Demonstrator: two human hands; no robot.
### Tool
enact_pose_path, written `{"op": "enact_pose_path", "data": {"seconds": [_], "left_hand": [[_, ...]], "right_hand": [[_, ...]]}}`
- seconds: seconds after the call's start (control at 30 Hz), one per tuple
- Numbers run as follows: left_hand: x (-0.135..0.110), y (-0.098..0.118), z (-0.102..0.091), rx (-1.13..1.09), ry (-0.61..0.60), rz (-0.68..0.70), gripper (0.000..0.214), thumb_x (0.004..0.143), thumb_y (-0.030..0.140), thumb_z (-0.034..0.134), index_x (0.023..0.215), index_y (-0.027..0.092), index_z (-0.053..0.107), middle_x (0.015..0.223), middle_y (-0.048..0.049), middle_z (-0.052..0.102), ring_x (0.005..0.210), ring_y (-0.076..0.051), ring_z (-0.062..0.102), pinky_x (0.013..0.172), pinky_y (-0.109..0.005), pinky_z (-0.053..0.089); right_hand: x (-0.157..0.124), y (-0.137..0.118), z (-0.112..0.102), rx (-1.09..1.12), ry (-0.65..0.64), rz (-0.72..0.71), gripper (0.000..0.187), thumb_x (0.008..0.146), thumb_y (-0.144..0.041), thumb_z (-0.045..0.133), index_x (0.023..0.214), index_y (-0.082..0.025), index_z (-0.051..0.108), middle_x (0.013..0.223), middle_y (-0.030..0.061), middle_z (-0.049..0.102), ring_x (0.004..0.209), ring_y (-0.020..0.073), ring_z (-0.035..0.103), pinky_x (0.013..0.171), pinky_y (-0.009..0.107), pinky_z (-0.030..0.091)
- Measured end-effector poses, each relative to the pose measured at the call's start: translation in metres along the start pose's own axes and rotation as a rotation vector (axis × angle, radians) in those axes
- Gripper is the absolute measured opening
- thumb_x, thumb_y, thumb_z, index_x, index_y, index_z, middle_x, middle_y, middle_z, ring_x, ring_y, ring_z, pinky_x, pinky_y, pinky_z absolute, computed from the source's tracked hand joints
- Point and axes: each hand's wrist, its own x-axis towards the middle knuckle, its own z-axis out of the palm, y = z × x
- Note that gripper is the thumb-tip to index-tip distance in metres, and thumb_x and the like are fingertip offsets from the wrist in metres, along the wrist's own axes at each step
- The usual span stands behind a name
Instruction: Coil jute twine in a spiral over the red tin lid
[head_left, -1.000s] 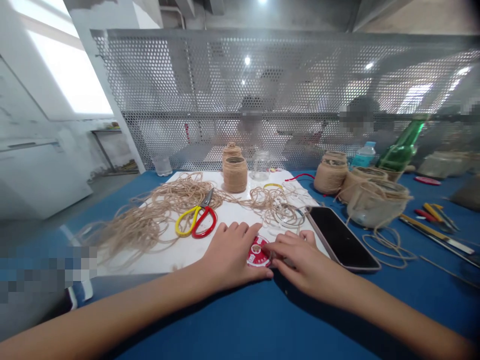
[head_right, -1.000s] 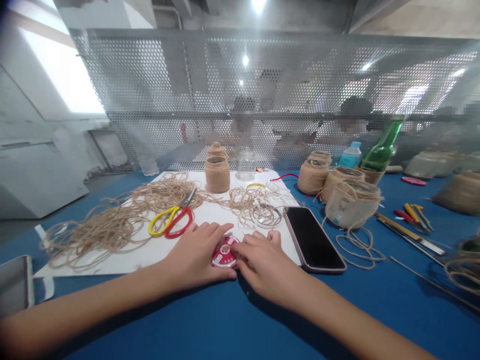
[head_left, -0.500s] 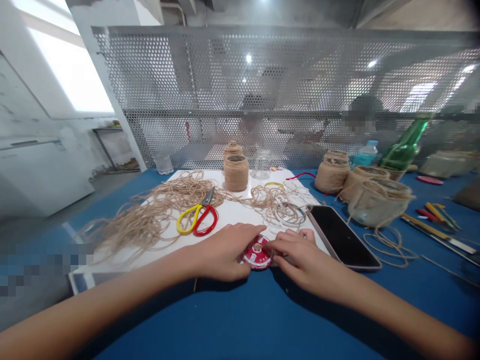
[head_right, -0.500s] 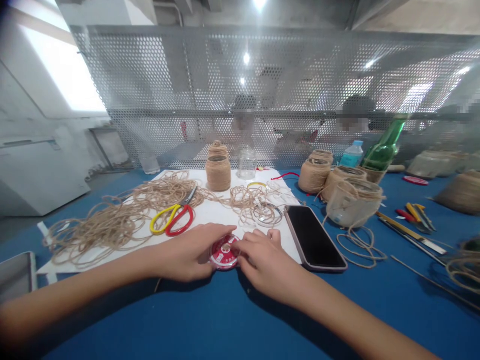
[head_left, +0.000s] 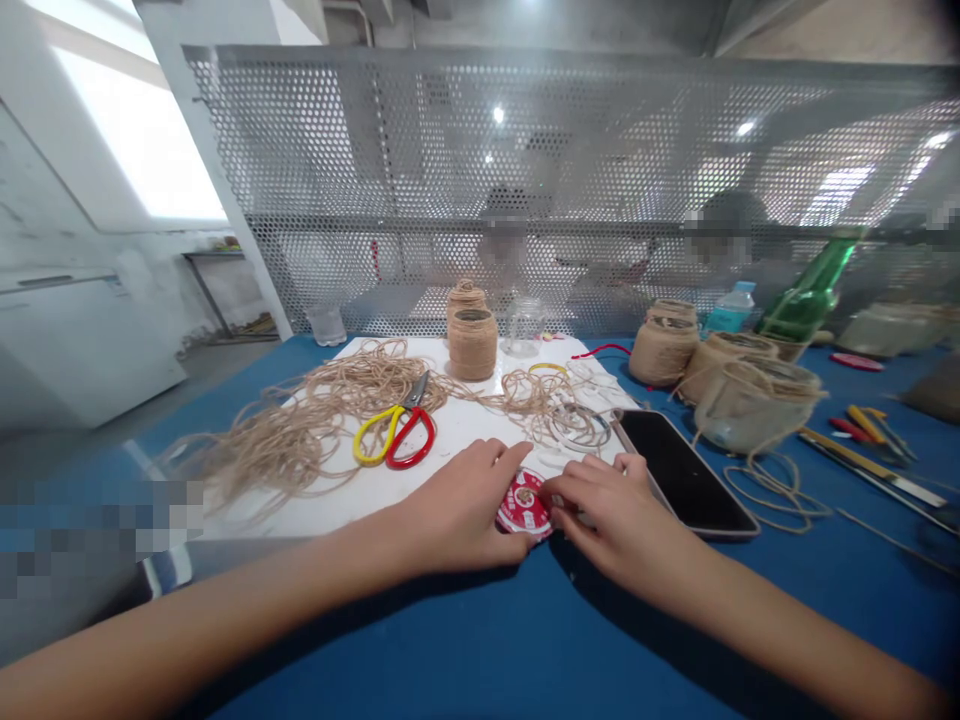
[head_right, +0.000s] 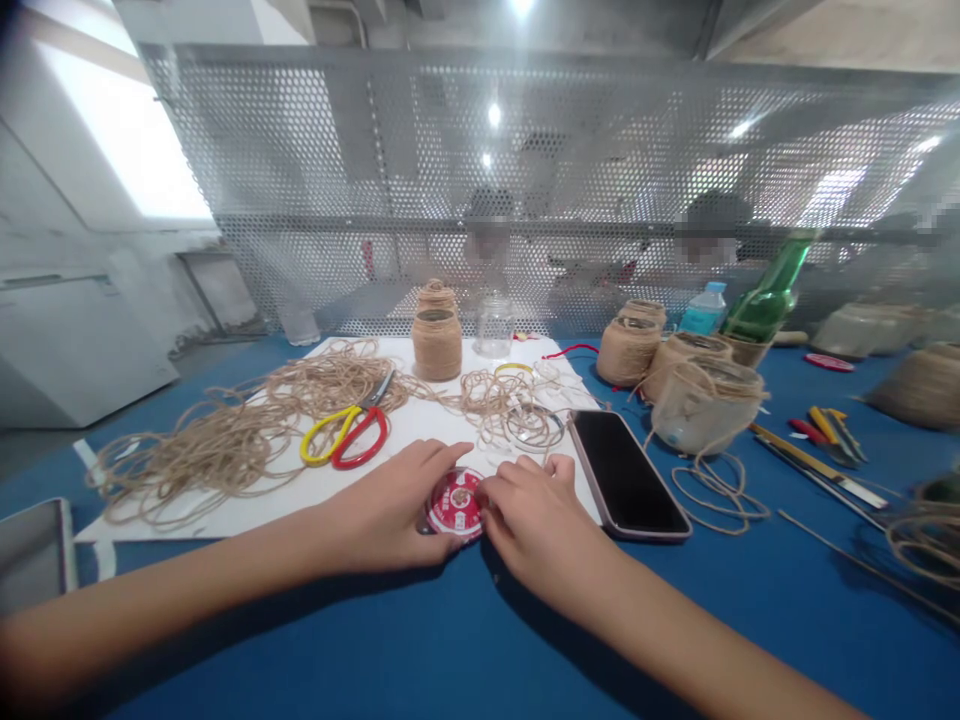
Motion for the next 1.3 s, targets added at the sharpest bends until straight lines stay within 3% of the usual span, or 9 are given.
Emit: {"op": "enact_pose_path", "data": {"seconds": [0.23, 0.5, 0.73, 0.83, 0.93, 1.03, 1.3], "left_hand": [[-0.007, -0.001, 0.004, 0.036, 0.013, -0.112, 0.069, 0.073, 0.04, 0.061, 0.131, 0.012, 0.038, 0.111, -0.014, 0.052, 0.105, -0.03, 0.05, 0.09, -0.042, 0.044], [-0.006, -0.003, 0.006, 0.072, 0.017, -0.118, 0.062, 0.074, 0.041, 0.061, 0.127, 0.016, 0.04, 0.107, -0.0113, 0.053, 0.1, -0.028, 0.052, 0.085, -0.04, 0.045], [-0.003, -0.007, 0.002, 0.238, 0.009, -0.056, 0.06, 0.072, 0.067, 0.058, 0.107, 0.018, 0.057, 0.097, -0.01, 0.056, 0.092, -0.03, 0.052, 0.078, -0.044, 0.043], [-0.004, -0.01, -0.001, 0.229, 0.056, -0.031, 0.064, 0.072, 0.073, 0.051, 0.106, 0.02, 0.059, 0.107, -0.0119, 0.054, 0.097, -0.031, 0.05, 0.081, -0.046, 0.041], [-0.006, -0.013, -0.002, 0.167, 0.102, 0.028, 0.038, 0.088, 0.05, 0.046, 0.106, 0.02, 0.06, 0.111, -0.0105, 0.052, 0.099, -0.026, 0.05, 0.085, -0.041, 0.04], [-0.006, -0.016, 0.0, 0.108, 0.059, 0.088, 0.022, 0.091, 0.023, 0.041, 0.101, 0.018, 0.06, 0.097, -0.0067, 0.056, 0.09, -0.019, 0.051, 0.08, -0.031, 0.042], [0.002, -0.018, 0.005, 0.144, 0.044, 0.051, 0.015, 0.09, 0.02, 0.044, 0.09, 0.015, 0.059, 0.085, -0.0046, 0.06, 0.079, -0.018, 0.054, 0.073, -0.029, 0.042]], "right_hand": [[0.006, -0.004, 0.006, 0.043, 0.026, -0.021, 0.017, 0.09, -0.018, 0.044, 0.086, -0.022, 0.06, 0.081, -0.0003, 0.057, 0.082, 0.0168, 0.048, 0.071, 0.035, 0.018], [0.01, -0.006, 0.006, 0.086, -0.004, -0.025, 0.017, 0.089, -0.017, 0.045, 0.088, -0.023, 0.06, 0.08, -0.0012, 0.056, 0.082, 0.0165, 0.048, 0.071, 0.034, 0.018], [0.009, -0.006, 0.005, -0.07, -0.017, -0.107, 0.021, 0.092, -0.019, 0.039, 0.086, -0.02, 0.059, 0.083, 0.003, 0.057, 0.082, 0.0181, 0.047, 0.072, 0.037, 0.019], [0.008, -0.007, 0.005, -0.11, 0.006, -0.127, 0.02, 0.091, -0.017, 0.041, 0.089, -0.02, 0.06, 0.084, 0.0035, 0.058, 0.081, 0.0184, 0.047, 0.073, 0.038, 0.019], [0.008, -0.007, 0.006, -0.121, 0.029, -0.135, 0.021, 0.091, -0.016, 0.04, 0.09, -0.02, 0.061, 0.084, 0.0035, 0.057, 0.081, 0.0188, 0.047, 0.073, 0.038, 0.019], [0.009, -0.006, 0.007, -0.11, 0.023, -0.127, 0.021, 0.091, -0.016, 0.04, 0.09, -0.02, 0.06, 0.083, 0.0032, 0.057, 0.082, 0.019, 0.046, 0.072, 0.037, 0.019], [0.009, -0.007, 0.005, -0.071, 0.006, -0.109, 0.024, 0.092, -0.016, 0.037, 0.087, -0.019, 0.059, 0.081, 0.0027, 0.056, 0.081, 0.0179, 0.046, 0.072, 0.037, 0.019]]}}
